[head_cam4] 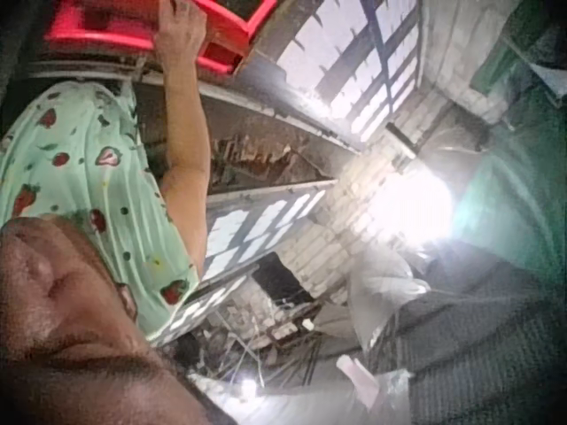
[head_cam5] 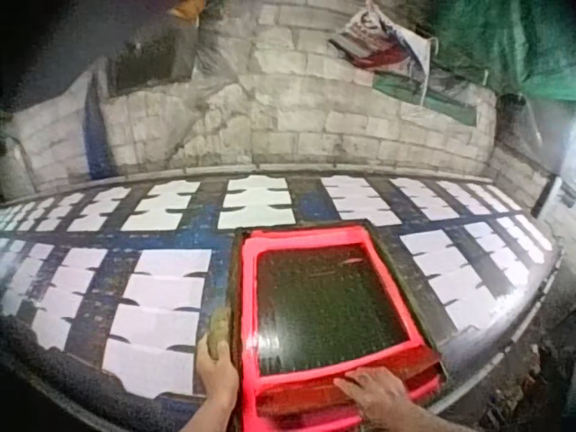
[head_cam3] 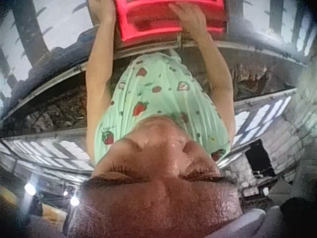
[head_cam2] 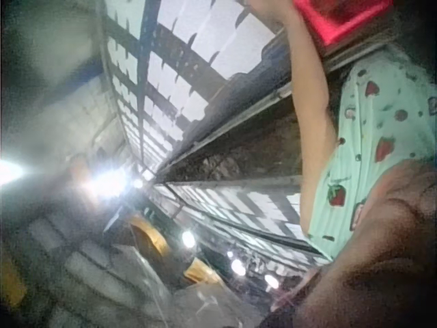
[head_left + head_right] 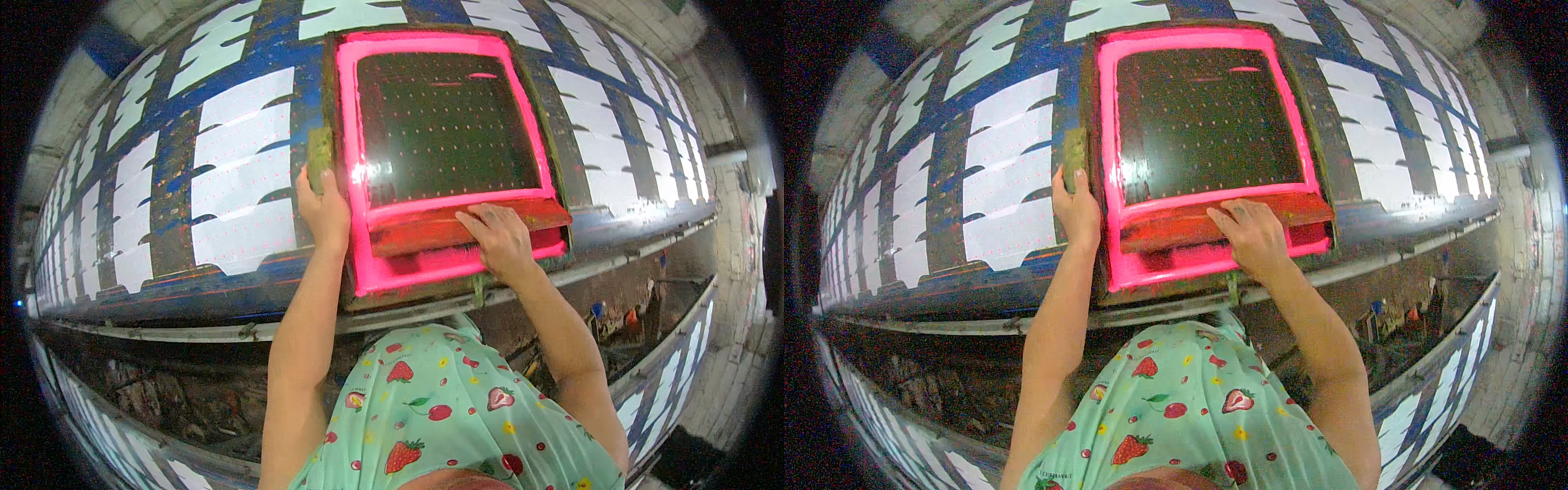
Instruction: The person uses a squeegee to pull pink ink across a screen-printing frame placed over white paper sheets on a workbench. The person repeatedly repositions the frame and pulls the squeegee to transfer ink onto the paper.
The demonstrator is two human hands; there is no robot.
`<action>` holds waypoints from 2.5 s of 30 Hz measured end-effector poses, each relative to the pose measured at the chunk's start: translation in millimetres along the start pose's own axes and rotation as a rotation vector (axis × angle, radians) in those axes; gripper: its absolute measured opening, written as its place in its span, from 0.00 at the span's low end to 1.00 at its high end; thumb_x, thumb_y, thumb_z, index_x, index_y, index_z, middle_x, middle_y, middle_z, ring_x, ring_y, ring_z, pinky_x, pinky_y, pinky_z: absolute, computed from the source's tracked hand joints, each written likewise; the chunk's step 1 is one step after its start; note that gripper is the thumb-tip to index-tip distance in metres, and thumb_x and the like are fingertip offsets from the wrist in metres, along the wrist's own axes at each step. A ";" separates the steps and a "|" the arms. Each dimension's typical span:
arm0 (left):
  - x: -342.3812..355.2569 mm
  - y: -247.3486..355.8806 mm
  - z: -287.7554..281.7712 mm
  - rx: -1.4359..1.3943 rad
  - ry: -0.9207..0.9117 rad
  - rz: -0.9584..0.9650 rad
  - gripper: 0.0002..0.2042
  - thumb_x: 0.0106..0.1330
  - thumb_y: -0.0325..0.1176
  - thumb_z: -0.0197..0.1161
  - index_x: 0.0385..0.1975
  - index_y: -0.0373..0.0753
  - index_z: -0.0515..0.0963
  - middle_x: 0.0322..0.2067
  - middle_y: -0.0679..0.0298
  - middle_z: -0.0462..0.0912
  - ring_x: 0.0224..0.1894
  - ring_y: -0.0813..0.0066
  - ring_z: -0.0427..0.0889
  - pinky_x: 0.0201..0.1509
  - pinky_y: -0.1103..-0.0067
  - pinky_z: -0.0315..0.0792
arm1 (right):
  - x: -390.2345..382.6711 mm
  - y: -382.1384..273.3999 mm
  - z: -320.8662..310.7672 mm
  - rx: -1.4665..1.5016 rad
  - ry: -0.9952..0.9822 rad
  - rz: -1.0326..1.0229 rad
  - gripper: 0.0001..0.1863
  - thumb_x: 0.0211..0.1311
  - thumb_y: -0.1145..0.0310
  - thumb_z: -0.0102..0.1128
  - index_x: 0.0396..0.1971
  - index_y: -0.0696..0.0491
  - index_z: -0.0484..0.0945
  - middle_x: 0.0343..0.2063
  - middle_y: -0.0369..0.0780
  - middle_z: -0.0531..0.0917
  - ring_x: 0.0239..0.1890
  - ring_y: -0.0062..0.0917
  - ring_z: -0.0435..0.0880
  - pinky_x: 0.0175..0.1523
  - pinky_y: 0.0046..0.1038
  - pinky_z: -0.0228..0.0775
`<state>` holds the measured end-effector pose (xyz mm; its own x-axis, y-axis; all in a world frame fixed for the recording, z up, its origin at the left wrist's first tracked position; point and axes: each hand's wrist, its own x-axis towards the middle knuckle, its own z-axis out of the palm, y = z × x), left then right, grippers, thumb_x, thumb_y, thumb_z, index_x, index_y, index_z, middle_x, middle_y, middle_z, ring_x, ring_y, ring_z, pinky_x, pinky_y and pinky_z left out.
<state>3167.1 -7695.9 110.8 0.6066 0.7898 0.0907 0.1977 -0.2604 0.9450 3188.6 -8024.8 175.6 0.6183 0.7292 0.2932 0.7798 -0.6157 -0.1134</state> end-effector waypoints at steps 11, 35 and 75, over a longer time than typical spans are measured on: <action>4.2 3.0 1.8 0.011 0.029 -0.138 0.21 0.86 0.36 0.57 0.69 0.26 0.77 0.62 0.51 0.85 0.63 0.64 0.82 0.72 0.70 0.72 | 214.3 162.8 81.6 -0.069 0.158 -0.113 0.19 0.61 0.74 0.63 0.52 0.49 0.89 0.45 0.46 0.89 0.46 0.44 0.90 0.54 0.47 0.83; 2.7 15.5 4.6 -0.014 0.083 -0.204 0.19 0.87 0.36 0.55 0.62 0.25 0.81 0.55 0.53 0.87 0.57 0.67 0.83 0.67 0.71 0.74 | 378.4 259.3 84.8 -0.034 -0.244 -0.098 0.19 0.57 0.69 0.64 0.49 0.48 0.89 0.46 0.49 0.92 0.51 0.50 0.91 0.58 0.54 0.84; 5.7 -11.0 0.4 -0.028 0.008 -0.003 0.18 0.67 0.38 0.80 0.50 0.32 0.88 0.42 0.59 0.91 0.42 0.68 0.86 0.50 0.70 0.79 | -120.9 52.5 -59.9 0.447 0.024 -0.070 0.20 0.64 0.56 0.76 0.49 0.54 0.89 0.50 0.43 0.90 0.58 0.41 0.87 0.66 0.44 0.76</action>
<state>3168.7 -7688.7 100.8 0.6000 0.7949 0.0897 0.1783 -0.2422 0.9537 3148.9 -8163.2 191.1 0.5645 0.7539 0.3361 0.7884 -0.3720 -0.4899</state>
